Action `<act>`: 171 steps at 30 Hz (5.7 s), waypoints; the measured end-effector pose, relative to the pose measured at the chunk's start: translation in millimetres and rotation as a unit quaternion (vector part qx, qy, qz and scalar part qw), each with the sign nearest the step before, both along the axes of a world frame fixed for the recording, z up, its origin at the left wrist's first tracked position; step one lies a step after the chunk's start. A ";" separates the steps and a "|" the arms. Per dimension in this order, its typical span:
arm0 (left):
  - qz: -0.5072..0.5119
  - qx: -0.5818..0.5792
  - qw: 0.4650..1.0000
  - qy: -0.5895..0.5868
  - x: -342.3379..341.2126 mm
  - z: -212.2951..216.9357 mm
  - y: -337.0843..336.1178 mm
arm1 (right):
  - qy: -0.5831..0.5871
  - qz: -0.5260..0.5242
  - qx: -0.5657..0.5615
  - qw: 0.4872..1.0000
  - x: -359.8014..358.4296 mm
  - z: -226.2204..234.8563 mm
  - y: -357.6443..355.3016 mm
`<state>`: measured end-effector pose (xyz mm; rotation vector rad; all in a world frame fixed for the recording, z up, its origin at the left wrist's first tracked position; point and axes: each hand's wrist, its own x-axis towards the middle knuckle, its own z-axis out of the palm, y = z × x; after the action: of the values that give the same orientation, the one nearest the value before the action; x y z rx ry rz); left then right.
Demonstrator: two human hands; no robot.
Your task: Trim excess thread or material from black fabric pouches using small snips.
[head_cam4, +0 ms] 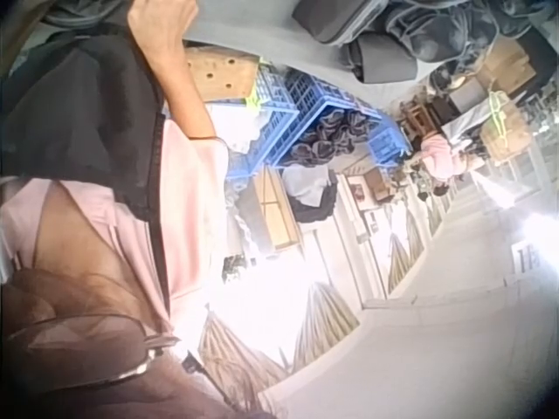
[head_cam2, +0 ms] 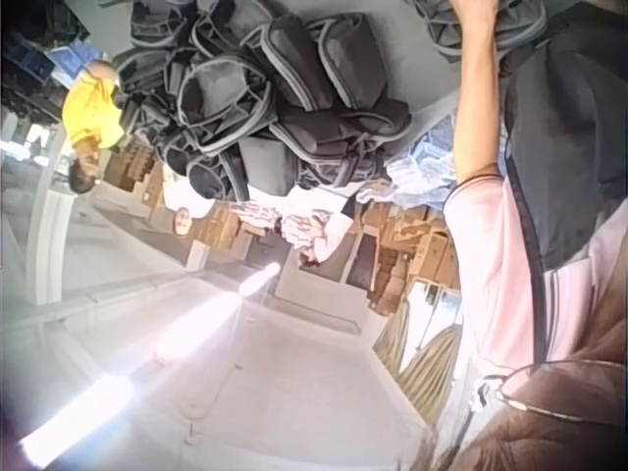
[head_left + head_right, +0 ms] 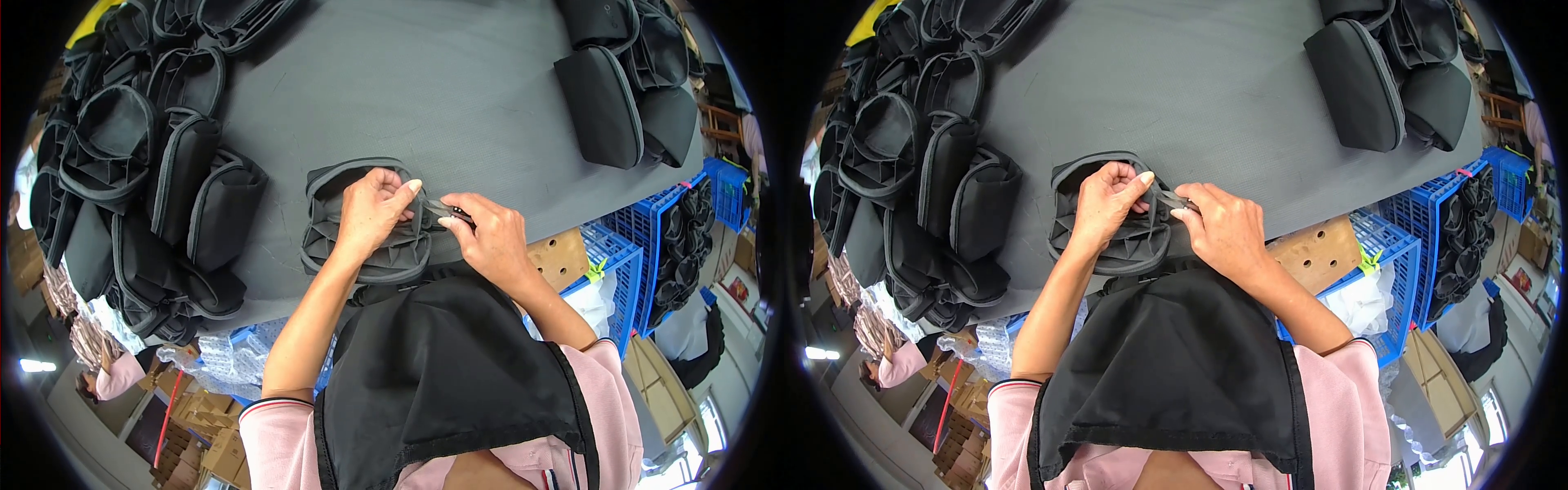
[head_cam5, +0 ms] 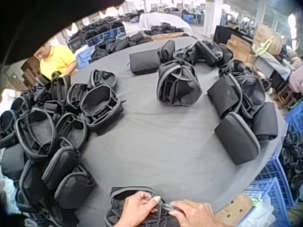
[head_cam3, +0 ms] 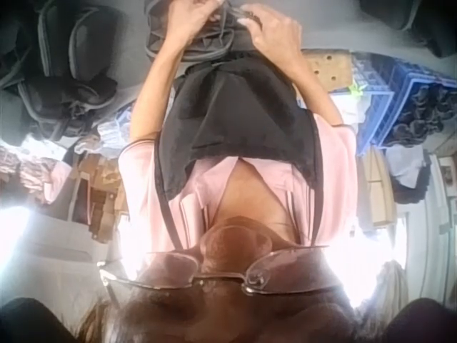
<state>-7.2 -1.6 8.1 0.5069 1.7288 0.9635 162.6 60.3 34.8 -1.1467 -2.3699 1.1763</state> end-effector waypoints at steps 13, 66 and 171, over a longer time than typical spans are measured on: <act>0.018 0.013 0.999 -0.045 -3.1 -8.3 -2.5 | 0.087 0.012 0.070 0.994 -1.1 -31.6 0.3; -0.204 -0.036 0.902 0.379 21.4 -9.3 -24.6 | -0.004 0.056 0.099 0.993 16.1 -27.1 -21.6; -0.100 0.080 0.986 -0.111 -5.5 56.7 -8.6 | 0.191 -0.053 0.004 0.980 28.0 19.9 -3.0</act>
<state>-12.7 -10.2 64.9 0.6397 1.3806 0.9784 190.6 57.3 54.7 -0.9308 -1.9999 1.2224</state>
